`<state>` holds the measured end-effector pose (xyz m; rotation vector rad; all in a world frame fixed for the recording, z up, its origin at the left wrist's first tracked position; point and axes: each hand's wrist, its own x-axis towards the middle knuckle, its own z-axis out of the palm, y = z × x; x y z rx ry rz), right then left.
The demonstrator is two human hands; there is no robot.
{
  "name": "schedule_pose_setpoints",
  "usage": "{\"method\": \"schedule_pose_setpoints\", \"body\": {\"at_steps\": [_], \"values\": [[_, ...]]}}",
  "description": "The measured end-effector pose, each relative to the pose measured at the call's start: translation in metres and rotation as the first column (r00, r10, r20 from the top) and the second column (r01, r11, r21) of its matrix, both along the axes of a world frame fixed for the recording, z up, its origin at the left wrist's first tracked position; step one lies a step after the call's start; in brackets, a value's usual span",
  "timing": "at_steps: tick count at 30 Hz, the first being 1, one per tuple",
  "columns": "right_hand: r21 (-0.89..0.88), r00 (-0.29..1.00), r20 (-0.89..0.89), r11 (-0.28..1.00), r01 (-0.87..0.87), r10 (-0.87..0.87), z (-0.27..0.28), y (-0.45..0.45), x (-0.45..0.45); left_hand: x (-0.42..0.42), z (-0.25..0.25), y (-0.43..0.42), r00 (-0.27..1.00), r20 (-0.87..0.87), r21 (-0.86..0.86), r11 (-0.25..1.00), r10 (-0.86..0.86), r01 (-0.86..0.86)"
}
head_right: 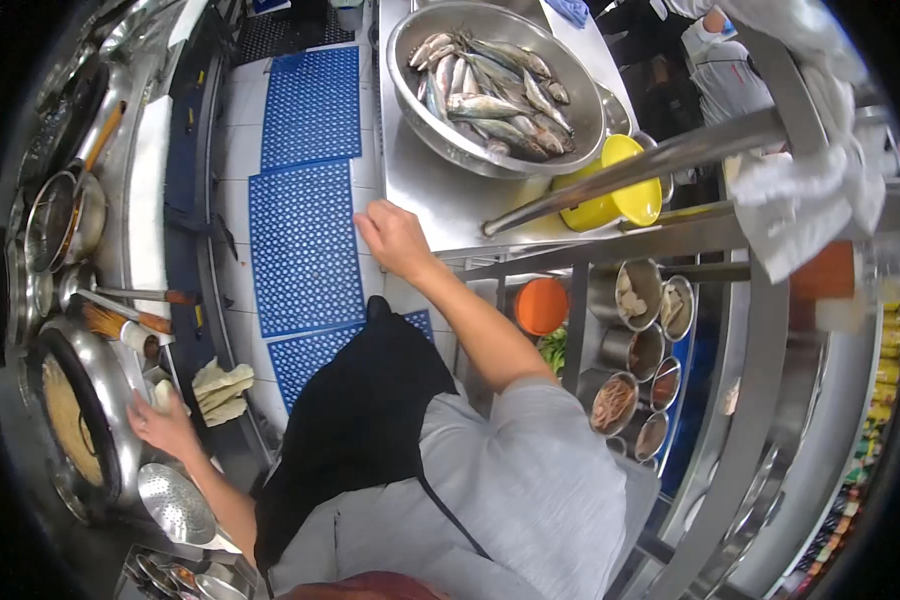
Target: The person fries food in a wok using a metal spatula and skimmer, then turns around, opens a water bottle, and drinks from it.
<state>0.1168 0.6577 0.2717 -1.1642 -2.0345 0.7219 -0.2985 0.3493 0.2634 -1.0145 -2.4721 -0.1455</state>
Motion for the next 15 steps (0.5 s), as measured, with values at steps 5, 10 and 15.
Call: {"method": "schedule_pose_setpoints", "body": {"at_steps": [5, 10, 15], "values": [[-0.249, 0.950, -0.253, 0.937, -0.244, 0.181, -0.010, -0.007, -0.039, 0.071, -0.006, 0.060, 0.507, 0.773, 0.439, 0.899, -0.382, 0.008], [-0.224, 0.668, -0.520, 0.670, -0.708, 0.532, -0.019, -0.064, -0.119, 0.185, -0.051, 0.157, -0.387, 0.674, 0.404, 0.752, -0.630, -0.521], [-0.338, 0.688, -0.701, 0.764, -0.550, 0.186, -0.047, -0.016, -0.152, 0.239, 0.020, 0.217, -0.464, 0.646, 0.451, 0.794, -0.606, -0.408]]}}
